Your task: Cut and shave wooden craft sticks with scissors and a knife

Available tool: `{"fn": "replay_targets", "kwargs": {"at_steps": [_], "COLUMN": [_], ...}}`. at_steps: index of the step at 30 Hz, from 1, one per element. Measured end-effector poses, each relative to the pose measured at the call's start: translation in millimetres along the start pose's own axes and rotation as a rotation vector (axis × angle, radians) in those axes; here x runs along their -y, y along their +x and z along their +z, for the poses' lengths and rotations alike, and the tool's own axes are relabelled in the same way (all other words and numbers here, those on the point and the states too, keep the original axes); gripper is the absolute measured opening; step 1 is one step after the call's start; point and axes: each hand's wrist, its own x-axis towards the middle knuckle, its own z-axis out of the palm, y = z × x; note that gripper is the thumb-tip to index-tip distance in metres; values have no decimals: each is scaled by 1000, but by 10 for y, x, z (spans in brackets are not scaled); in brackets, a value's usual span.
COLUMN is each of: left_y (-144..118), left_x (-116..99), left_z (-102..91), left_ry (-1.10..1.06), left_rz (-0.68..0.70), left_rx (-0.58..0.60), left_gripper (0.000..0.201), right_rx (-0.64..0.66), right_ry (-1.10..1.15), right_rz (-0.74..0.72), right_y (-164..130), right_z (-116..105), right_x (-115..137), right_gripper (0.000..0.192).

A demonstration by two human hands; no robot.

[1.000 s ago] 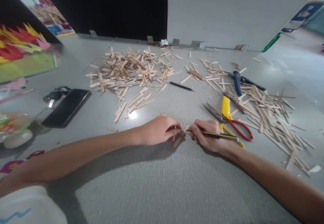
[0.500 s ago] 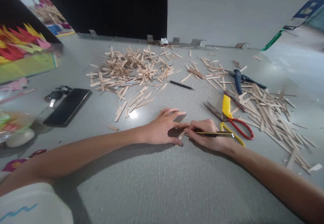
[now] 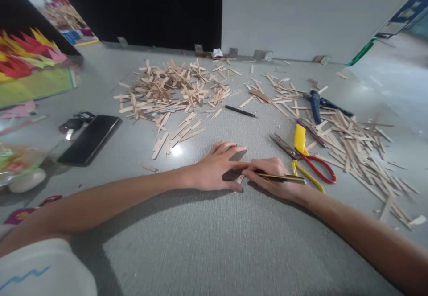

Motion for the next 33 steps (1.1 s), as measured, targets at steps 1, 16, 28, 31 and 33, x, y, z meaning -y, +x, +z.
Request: {"fn": "replay_targets", "kwargs": {"at_steps": [1, 16, 28, 31, 33], "left_y": [-1, 20, 22, 17, 17], "left_x": [-6, -85, -72, -72, -70], "left_z": [3, -12, -17, -14, -12], "left_ry": [4, 49, 30, 21, 18], "left_rz": [3, -74, -102, -94, -93], "left_rx": [6, 91, 133, 117, 113], "left_gripper": [58, 67, 75, 78, 79], "right_rx": [8, 89, 9, -2, 1], "right_ry": [-8, -126, -46, -14, -2], "right_rz": [2, -70, 15, 25, 25], "right_y": [-4, -32, 7, 17, 22], "right_z": [4, 29, 4, 8, 12], "right_x": [-8, -96, -2, 11, 14], "right_gripper": [44, 41, 46, 47, 47]}}
